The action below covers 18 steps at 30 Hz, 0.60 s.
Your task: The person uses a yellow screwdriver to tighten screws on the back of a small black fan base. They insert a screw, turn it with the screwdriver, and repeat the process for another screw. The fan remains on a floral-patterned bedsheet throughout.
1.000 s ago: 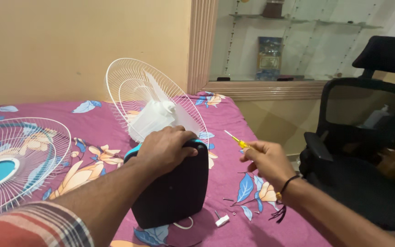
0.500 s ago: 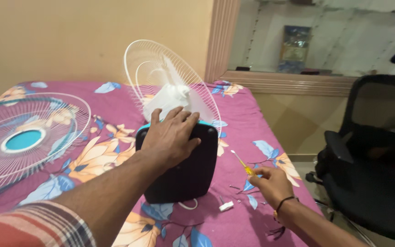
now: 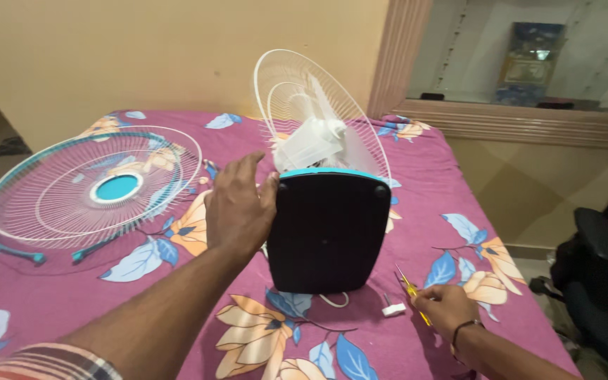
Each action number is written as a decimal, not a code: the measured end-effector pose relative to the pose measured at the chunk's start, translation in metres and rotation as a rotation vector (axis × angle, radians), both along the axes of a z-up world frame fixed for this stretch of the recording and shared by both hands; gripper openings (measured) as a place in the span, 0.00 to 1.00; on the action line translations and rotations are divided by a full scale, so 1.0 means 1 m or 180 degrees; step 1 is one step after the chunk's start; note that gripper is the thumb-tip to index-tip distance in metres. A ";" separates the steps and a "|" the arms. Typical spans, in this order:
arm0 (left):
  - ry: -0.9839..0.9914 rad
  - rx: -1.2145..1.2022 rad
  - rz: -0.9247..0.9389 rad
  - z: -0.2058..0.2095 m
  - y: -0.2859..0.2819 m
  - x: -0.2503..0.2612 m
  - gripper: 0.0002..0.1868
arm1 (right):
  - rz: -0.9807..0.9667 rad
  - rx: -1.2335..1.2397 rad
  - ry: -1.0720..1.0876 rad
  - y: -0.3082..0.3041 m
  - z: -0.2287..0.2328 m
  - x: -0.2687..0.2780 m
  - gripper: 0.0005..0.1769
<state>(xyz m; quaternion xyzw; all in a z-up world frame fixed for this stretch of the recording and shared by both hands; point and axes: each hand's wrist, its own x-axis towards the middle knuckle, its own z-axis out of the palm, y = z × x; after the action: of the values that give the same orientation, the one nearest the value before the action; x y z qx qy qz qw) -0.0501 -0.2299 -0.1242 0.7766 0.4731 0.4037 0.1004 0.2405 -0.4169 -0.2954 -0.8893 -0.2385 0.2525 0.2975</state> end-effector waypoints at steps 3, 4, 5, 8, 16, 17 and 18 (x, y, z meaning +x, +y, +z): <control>-0.0524 -0.0825 0.0215 -0.003 0.004 -0.008 0.20 | 0.0052 -0.0227 0.0037 0.002 -0.004 -0.001 0.14; -0.0600 -0.0963 0.0273 -0.006 0.006 -0.011 0.20 | 0.0132 -0.0262 -0.0087 0.004 -0.006 0.001 0.14; -0.0677 -0.1116 0.0323 -0.009 0.007 -0.014 0.19 | 0.0203 -0.0311 -0.0212 0.003 -0.008 0.004 0.14; -0.0637 -0.1300 0.0422 -0.022 0.011 -0.022 0.18 | 0.0324 -0.0410 -0.0214 -0.001 -0.017 0.009 0.15; -0.0401 -0.2004 0.0402 -0.063 0.020 -0.059 0.17 | 0.0386 -0.0277 -0.0752 -0.008 0.000 -0.016 0.19; -0.0329 -0.2082 0.0404 -0.071 0.022 -0.065 0.17 | 0.0291 -0.0153 -0.0612 -0.009 0.005 -0.025 0.19; -0.0255 -0.2159 0.0405 -0.080 0.022 -0.071 0.18 | 0.0195 -0.0027 -0.0475 -0.011 0.010 -0.035 0.19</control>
<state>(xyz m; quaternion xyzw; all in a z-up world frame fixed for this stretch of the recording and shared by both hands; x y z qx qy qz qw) -0.1210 -0.2079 -0.2038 0.6515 0.6235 0.2592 0.3459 0.2056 -0.4283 -0.2859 -0.8992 -0.2861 0.1955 0.2673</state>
